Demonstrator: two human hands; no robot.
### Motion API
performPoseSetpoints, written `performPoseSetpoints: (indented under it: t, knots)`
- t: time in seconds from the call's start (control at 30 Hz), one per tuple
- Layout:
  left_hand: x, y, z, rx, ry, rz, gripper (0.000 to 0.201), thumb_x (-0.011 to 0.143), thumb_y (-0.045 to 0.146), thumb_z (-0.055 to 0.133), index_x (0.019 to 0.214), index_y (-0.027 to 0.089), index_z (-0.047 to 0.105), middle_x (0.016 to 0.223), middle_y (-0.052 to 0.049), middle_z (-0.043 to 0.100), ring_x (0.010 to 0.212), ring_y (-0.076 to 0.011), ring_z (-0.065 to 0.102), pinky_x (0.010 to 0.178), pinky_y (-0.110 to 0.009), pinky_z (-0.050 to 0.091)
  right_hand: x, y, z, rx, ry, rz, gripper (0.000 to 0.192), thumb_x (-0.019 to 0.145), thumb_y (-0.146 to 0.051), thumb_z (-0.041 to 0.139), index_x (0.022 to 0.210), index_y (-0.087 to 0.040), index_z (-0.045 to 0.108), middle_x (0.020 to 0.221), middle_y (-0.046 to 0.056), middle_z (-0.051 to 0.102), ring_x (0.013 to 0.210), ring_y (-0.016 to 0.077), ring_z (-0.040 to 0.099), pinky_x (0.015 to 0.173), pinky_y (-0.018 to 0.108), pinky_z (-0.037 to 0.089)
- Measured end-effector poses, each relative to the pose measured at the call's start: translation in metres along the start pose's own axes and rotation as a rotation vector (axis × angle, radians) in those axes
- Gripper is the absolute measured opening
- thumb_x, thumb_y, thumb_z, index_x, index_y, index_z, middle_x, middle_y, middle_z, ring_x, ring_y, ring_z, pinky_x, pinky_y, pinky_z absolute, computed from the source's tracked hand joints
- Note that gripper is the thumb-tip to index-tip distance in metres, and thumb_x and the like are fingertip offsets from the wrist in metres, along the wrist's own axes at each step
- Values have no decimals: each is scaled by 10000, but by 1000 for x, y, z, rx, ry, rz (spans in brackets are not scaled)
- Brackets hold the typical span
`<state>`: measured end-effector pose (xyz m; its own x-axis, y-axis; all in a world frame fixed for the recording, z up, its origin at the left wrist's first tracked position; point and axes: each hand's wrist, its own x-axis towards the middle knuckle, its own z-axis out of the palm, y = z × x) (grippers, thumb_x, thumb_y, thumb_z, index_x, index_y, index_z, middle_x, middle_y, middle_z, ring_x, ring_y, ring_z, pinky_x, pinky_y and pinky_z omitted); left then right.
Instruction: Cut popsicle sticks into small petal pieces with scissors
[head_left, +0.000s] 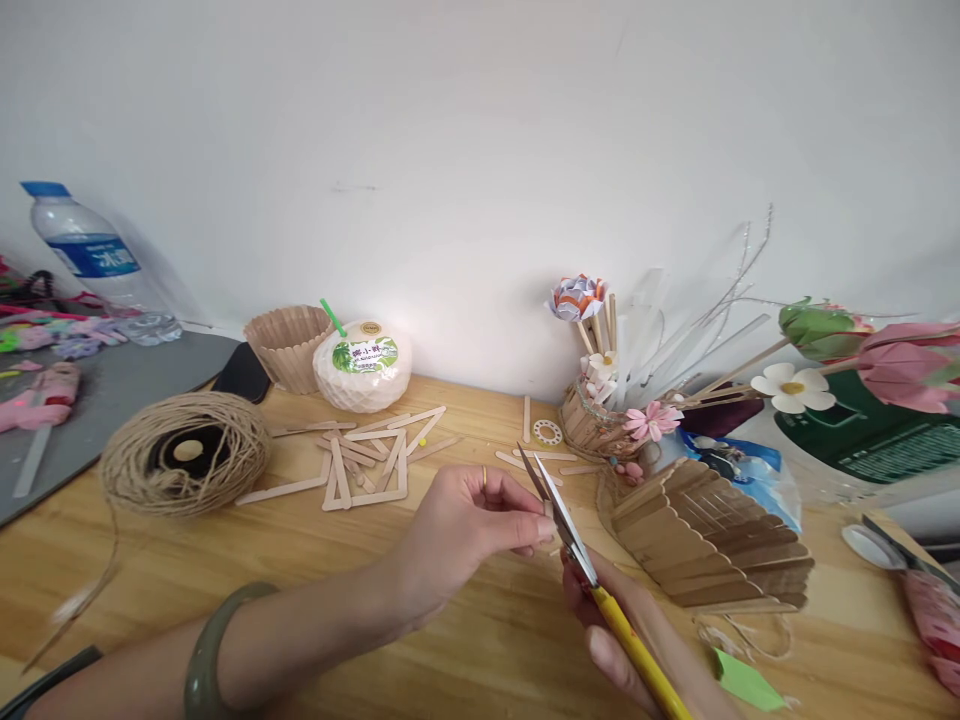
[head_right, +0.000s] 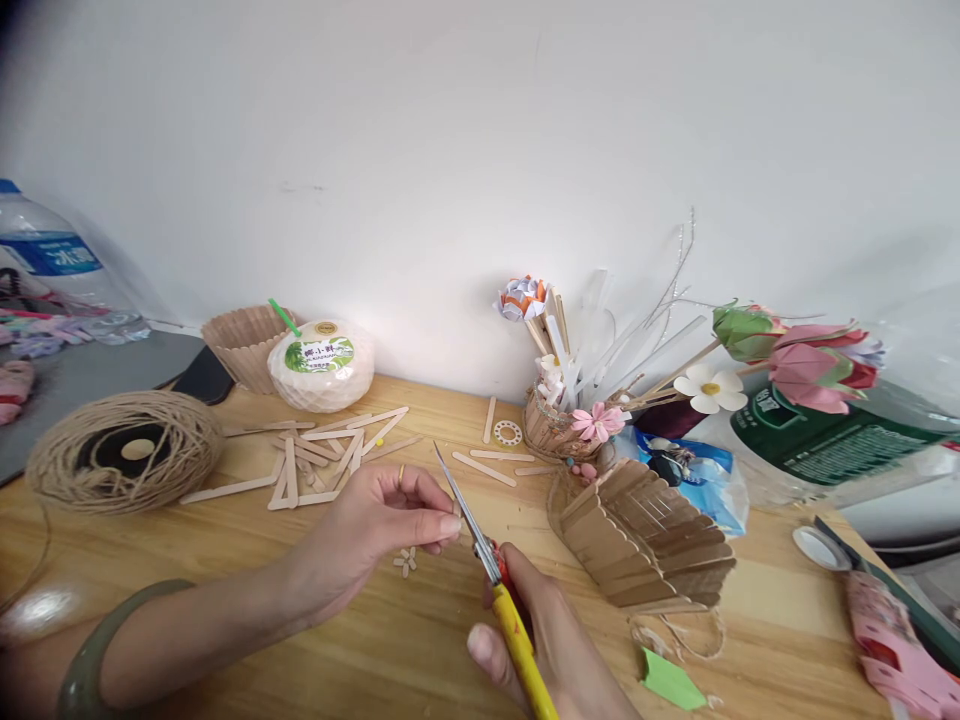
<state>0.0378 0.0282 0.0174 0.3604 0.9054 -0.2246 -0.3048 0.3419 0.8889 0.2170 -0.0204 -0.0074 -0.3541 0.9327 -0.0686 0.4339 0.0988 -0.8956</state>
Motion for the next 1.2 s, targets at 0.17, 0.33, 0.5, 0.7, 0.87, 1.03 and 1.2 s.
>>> performPoseSetpoints:
  t: [0.17,0.33,0.5,0.7,0.87,1.03,1.2]
  knots:
    - [1,1,0,2,-15,6,108,580,152,746,596,132,641,594,15,627,559,-82,530,574,-216,432,-1,-1,2,25,30,-8,616,712,-781,377,883,-212,539,769,25,477,714,207,447,682,315,415]
    - [1,2,0,12,-15,14,100,582,149,740,593,130,643,583,15,618,551,-81,523,562,-211,429,-2,0,0,32,-2,-13,610,706,-781,388,886,-219,540,771,26,474,714,206,454,689,314,431]
    - [1,3,0,32,-8,13,89,578,147,736,588,132,650,574,15,617,538,-76,516,557,-207,422,-3,-7,-3,-4,12,6,618,711,-780,383,902,-217,550,788,32,499,723,207,472,721,334,441]
    - [1,4,0,59,4,5,83,557,146,735,576,135,655,553,15,608,529,-83,510,542,-213,417,-4,-12,-4,-1,34,23,602,706,-769,417,877,-212,571,775,37,533,732,226,518,690,329,461]
    - [0,9,0,73,-4,-10,75,554,142,731,564,136,657,539,23,603,509,-74,506,534,-206,413,-6,-18,-5,-38,54,24,613,709,-765,419,918,-214,590,788,40,564,738,229,528,684,319,463]
    - [0,11,-1,85,10,-17,69,541,129,729,561,137,663,535,22,604,509,-72,503,527,-201,399,-4,-27,-6,0,44,1,569,719,-739,447,928,-230,592,759,28,566,714,227,530,685,306,464]
    - [1,12,-1,114,8,-12,66,532,137,729,552,139,666,546,14,609,515,-81,506,533,-211,402,1,-27,-8,47,-34,-21,534,725,-731,453,866,-226,556,738,9,550,702,207,516,660,276,447]
